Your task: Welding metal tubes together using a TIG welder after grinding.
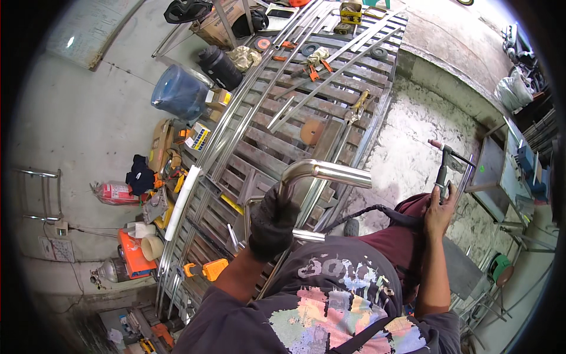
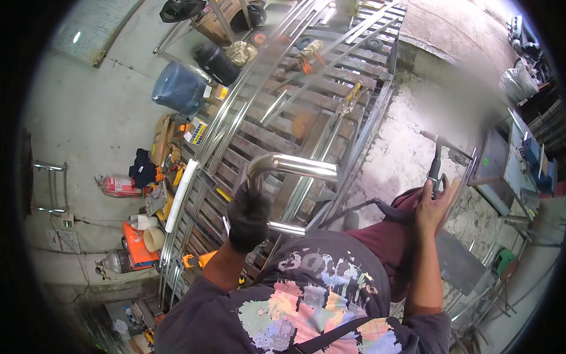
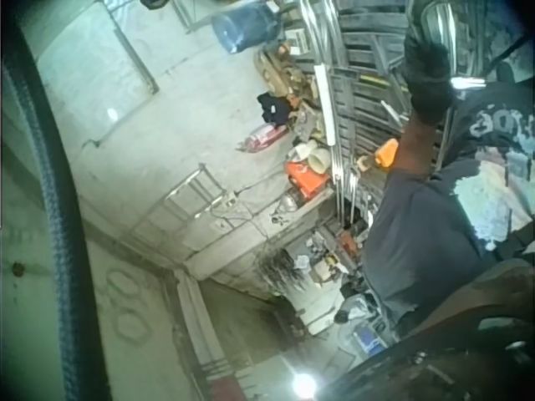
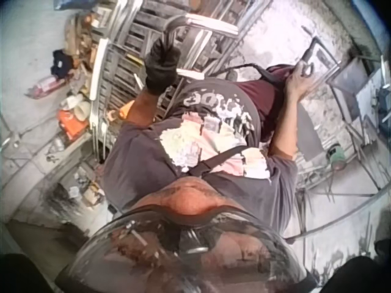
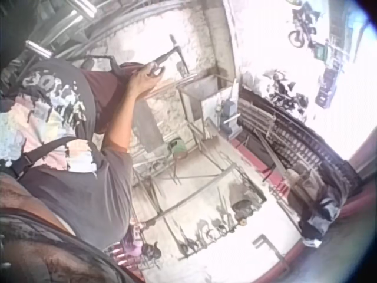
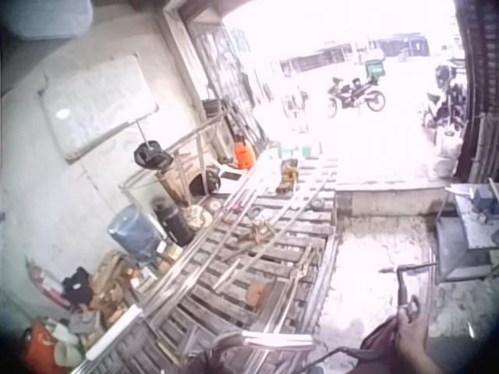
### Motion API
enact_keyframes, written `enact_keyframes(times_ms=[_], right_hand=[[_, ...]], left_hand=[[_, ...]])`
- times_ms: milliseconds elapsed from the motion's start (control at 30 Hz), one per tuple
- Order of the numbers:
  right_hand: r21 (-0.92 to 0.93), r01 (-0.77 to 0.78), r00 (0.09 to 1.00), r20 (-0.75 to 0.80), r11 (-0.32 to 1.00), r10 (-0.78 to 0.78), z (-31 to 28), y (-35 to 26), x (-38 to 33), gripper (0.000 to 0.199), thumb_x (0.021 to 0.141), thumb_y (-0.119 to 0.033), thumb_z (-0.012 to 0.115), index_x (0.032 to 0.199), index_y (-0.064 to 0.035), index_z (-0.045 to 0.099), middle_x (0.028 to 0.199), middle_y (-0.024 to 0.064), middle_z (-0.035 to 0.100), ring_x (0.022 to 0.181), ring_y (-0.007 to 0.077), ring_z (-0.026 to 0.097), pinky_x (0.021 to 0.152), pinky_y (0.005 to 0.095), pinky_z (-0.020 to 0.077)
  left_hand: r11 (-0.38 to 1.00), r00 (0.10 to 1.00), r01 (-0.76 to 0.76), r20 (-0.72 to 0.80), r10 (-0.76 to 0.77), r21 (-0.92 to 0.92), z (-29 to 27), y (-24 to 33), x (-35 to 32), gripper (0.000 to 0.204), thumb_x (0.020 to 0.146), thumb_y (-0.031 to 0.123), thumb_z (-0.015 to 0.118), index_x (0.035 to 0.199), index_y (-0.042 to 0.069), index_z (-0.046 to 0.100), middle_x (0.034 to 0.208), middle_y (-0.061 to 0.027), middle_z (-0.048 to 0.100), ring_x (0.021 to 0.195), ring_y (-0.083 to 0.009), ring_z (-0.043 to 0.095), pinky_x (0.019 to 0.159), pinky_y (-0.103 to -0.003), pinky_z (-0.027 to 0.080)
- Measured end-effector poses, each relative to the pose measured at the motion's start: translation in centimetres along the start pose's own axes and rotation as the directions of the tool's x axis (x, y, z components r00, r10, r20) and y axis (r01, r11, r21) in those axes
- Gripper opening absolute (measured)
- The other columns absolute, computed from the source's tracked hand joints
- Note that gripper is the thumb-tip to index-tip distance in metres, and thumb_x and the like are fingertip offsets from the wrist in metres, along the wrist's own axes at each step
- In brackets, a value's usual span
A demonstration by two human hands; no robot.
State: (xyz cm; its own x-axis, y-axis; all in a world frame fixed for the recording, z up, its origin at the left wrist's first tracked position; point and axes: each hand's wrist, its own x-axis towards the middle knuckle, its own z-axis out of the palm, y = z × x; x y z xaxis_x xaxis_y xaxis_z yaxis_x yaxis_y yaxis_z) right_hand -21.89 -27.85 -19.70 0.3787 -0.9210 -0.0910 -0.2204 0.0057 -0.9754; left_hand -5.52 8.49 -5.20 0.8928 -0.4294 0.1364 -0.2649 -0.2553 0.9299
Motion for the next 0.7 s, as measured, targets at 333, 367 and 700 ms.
enact_keyframes(times_ms=[333,367,700], right_hand=[[0.002,-0.013,1.0,-0.005,1.0,0.013,0.2,-0.9,0.1,0.057,0.107,-0.02,0.067,0.155,-0.0027,0.042,0.072,0.0006,0.057,0.049,0.0071,0.049,0.041,0.0252,0.0374],[0.002,-0.01,1.0,-0.009,1.0,0.01,0.2,-1.0,0.1,0.057,0.107,-0.02,0.067,0.155,-0.0027,0.042,0.072,0.0006,0.057,0.049,0.0071,0.049,0.041,0.0252,0.0374],[0.009,-0.068,0.998,-0.01,0.998,0.068,-1.6,0.4,0.7,0.055,0.106,-0.019,0.067,0.154,-0.0075,0.043,0.072,0.0013,0.058,0.048,0.0083,0.049,0.04,0.0268,0.0366]], left_hand=[[0.991,0.99,-0.118,-0.074,0.122,0.055,0.0,1.8,0.5,0.019,0.096,0.001,0.072,0.113,0.005,0.063,0.097,-0.0004,0.06,0.087,-0.0078,0.056,0.081,-0.025,0.049],[0.991,0.989,-0.121,-0.073,0.125,0.052,-0.3,1.1,0.8,0.019,0.096,0.001,0.072,0.113,0.005,0.063,0.097,-0.0004,0.06,0.087,-0.0078,0.056,0.081,-0.025,0.049],[0.969,0.993,-0.104,0.069,0.091,0.223,-0.9,-1.0,3.2,0.023,0.098,0.011,0.067,0.119,0.002,0.07,0.104,-0.0141,0.07,0.092,-0.0257,0.068,0.084,-0.038,0.055]])
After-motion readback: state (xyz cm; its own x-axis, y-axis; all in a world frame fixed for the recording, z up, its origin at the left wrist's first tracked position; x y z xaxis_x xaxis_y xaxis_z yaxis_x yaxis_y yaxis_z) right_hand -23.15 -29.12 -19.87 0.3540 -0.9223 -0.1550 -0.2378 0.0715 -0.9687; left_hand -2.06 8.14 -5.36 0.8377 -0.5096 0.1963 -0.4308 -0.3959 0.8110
